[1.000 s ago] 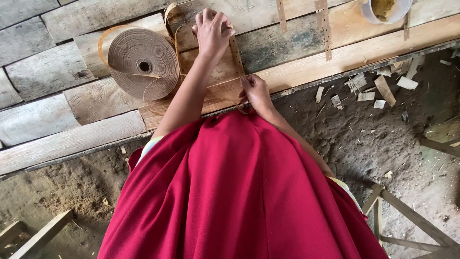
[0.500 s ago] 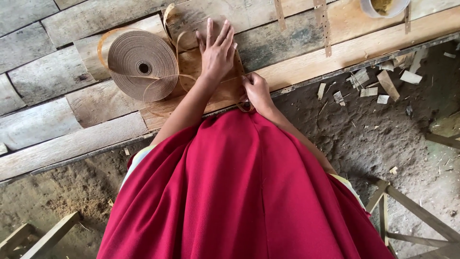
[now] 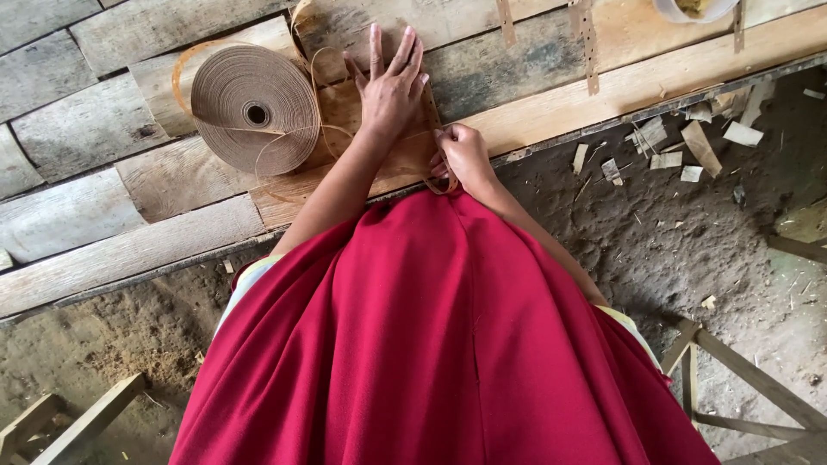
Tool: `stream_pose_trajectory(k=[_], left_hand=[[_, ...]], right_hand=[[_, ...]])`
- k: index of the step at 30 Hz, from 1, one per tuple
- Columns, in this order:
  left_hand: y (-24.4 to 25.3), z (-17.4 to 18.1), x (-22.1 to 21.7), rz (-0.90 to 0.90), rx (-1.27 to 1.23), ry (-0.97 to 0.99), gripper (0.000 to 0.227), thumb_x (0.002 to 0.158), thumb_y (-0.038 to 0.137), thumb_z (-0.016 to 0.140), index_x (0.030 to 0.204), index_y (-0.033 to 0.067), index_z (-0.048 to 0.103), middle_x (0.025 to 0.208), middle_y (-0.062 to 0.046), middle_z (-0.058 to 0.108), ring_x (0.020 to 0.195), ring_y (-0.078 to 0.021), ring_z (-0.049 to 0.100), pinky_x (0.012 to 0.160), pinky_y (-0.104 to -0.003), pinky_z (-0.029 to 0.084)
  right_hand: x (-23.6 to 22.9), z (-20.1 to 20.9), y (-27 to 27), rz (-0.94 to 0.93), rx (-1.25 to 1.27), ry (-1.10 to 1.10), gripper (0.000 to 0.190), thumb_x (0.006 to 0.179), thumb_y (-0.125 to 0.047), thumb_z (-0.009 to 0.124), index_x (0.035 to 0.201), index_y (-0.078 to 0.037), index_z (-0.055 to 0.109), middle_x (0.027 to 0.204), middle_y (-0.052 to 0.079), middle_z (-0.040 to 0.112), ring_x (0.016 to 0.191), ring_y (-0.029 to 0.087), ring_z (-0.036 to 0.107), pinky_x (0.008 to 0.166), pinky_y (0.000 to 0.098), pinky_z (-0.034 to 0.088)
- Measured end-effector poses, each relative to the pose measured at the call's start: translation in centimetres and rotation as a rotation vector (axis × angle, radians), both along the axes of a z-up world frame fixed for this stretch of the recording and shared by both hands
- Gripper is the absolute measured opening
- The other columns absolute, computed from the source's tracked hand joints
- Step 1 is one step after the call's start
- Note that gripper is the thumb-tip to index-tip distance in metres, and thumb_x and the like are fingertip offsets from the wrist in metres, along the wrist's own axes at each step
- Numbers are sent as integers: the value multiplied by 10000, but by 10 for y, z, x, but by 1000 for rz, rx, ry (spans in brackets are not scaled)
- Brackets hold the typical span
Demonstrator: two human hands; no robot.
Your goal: The person repeatedly picks up thin wooden strips, applies a paste-like substance from a white container to the strips, and presses them onto a wooden surface. The person smooths each strip with their hands to secure it in place.
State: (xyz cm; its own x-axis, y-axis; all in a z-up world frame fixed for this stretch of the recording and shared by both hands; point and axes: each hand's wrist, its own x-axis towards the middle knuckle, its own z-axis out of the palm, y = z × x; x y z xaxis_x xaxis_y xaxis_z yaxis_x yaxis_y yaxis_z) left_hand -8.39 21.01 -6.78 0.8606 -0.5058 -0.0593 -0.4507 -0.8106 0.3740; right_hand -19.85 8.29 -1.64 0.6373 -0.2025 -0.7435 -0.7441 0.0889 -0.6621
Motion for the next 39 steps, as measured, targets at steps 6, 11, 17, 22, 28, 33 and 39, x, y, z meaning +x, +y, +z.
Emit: stream_pose_trajectory(k=[6,11,17,22,28,33,39], left_hand=[[2,0,1,-24,25,64,582,1115,433,567,1621,205,391,1674,124,176,1446,-331,-203,1046,-811,-154],[4,7,3,-55,82,130,677,1087,493,580,1651,216,326,1684,141,90,1420,-357,-257,1038,-832,-144],[1,24,8,-118,255,312,858,1101,610,493,1713,199,53,1673,89,-191,1360,-419,-373,1024,-808,-207],[7,14,5,-136,225,223,895,1123,619,590,1723,216,62,1684,26,-180,1398,-453,-328,1059,-826,-155],[1,44,-26,-148,174,261,721,1116,377,515,1695,209,118,1699,14,-78,1437,-385,-265,1108,-762,-156],[1,10,-36,-133,15,221,830,992,494,679,1654,199,274,1714,48,73,1501,-373,-180,1142,-779,-69],[3,20,-34,-122,75,287,840,983,496,666,1656,222,244,1712,76,31,1499,-344,-202,1139,-777,-86]], right_hand=[[1,16,-1,59,-112,-51,262,978,-193,635,765,-43,663,571,113,683,429,181,654,374,298,558],[-3,-17,-11,262,-374,-156,381,950,-280,690,607,-139,605,554,-8,653,539,73,569,501,297,387],[-3,-32,-13,309,-454,-163,462,926,-278,732,560,-138,487,533,-50,427,573,76,392,527,334,306],[-2,-29,-11,269,-438,-128,421,914,-273,720,562,-115,553,531,-67,474,589,45,427,523,322,330],[-3,-37,-12,282,-478,-152,284,873,-265,672,648,-99,624,630,-1,543,635,91,484,560,353,359],[-9,-47,-18,295,-493,-202,449,917,-247,677,570,-126,418,547,-31,332,584,72,333,527,357,254],[-12,-54,-24,385,-437,-100,270,865,-305,685,689,-131,578,644,-29,577,680,76,514,608,348,402]])
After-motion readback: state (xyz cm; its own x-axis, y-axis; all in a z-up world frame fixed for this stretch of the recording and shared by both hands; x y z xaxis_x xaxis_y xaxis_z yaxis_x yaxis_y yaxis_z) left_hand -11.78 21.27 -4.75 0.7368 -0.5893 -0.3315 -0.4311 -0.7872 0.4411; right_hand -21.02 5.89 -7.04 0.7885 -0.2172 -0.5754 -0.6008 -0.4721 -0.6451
